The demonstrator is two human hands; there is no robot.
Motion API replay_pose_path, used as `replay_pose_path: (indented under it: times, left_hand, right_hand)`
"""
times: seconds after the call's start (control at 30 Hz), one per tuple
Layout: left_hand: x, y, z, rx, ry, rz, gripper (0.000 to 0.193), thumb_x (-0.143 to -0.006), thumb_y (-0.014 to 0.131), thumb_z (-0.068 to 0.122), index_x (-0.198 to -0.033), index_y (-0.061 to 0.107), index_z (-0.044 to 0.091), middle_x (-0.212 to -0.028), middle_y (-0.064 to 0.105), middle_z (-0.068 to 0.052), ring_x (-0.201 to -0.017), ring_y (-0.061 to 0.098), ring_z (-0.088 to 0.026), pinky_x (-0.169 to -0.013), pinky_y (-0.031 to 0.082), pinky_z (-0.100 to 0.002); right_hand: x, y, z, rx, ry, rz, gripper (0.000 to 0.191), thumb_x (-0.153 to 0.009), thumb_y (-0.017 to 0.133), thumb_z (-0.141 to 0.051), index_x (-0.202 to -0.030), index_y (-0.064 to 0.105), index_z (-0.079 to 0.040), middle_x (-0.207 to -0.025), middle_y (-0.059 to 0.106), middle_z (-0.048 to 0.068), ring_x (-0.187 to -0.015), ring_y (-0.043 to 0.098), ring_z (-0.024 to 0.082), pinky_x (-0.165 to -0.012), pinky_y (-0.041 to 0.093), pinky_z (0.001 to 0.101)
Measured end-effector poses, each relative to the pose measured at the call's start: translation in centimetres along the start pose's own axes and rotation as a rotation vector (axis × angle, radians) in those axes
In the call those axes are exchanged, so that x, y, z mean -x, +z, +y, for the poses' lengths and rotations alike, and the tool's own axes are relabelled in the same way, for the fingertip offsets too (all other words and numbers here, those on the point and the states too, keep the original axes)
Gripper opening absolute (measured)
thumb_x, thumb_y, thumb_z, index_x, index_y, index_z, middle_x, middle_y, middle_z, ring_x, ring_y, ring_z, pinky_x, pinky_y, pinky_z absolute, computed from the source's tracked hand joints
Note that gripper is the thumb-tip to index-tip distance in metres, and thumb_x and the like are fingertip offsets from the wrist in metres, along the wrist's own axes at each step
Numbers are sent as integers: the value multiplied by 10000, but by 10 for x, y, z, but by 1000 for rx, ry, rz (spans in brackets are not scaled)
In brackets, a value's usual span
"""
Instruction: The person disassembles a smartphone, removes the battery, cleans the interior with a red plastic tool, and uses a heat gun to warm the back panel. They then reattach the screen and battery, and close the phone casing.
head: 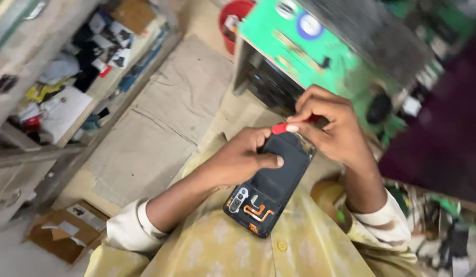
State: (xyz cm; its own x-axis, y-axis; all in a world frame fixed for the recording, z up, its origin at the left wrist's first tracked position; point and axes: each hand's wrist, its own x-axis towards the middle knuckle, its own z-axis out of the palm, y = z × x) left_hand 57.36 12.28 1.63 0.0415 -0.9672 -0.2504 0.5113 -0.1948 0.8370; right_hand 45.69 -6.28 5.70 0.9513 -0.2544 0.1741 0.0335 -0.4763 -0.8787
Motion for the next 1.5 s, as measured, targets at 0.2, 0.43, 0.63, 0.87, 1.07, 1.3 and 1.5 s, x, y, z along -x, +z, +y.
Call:
replay_pose_path:
  times: [0.2, 0.43, 0.63, 0.87, 1.07, 1.3, 1.5]
  left_hand:
    - [35, -81, 82, 65, 135, 206, 332, -873, 629, -89, -1201, 648, -42, -1033, 702, -40, -934, 658, -107, -851, 547, -282]
    - [88, -134, 141, 148, 276, 447, 346, -870, 609, -85, -1212, 640, -41, -993, 720, -26, -915, 679, -115, -847, 558, -281]
    - [104, -176, 174, 29, 367, 667, 260, -890, 670, -73, -1146, 639, -47, -976, 711, -38, -917, 668, -108, -841, 551, -286]
    - [114, -244, 214, 47, 409, 883, 293, -881, 652, -63, -1168, 611, -21, -982, 708, -27, -906, 674, -91, -822, 562, -271]
    - [106, -316, 259, 132, 506, 943, 301, -905, 628, -96, -1201, 623, -39, -1003, 693, -37, -914, 651, -98, -823, 555, -269]
    - [82, -407, 321, 138, 541, 1083, 356, -912, 629, -101, -1258, 604, -23, -1039, 704, -37, -954, 667, -92, -856, 564, -265]
    - [100, -484, 349, 181, 624, 1179, 373, -947, 597, -97, -1311, 590, -20, -1040, 719, -64, -926, 686, -100, -803, 582, -271]
  right_hand:
    - [-148, 40, -39, 16, -129, -182, 122, -862, 780, 0, -884, 660, -7, -909, 625, 68, -808, 615, 158, -722, 467, 285]
    - [-252, 98, -84, 12, -208, -284, 146, -866, 782, 7, -896, 639, 7, -918, 614, 73, -820, 625, 179, -740, 485, 283]
    - [-331, 142, -99, 12, -308, -357, 152, -847, 780, 36, -891, 636, 19, -921, 608, 90, -847, 629, 212, -778, 487, 300]
    - [-421, 190, -95, 10, -418, -352, 208, -852, 827, 11, -864, 619, 12, -897, 622, 78, -803, 636, 178, -729, 486, 283]
    - [-524, 219, -85, -71, -386, -440, 158, -857, 820, 26, -892, 665, 29, -908, 628, 83, -767, 612, 139, -680, 459, 243]
    - [-652, 262, -76, -152, -490, -530, 150, -876, 809, 17, -913, 664, 29, -956, 631, 98, -863, 638, 170, -748, 492, 283]
    - [-736, 307, -73, -152, -471, -608, 163, -873, 803, 18, -900, 642, 17, -943, 629, 89, -852, 641, 162, -764, 506, 284]
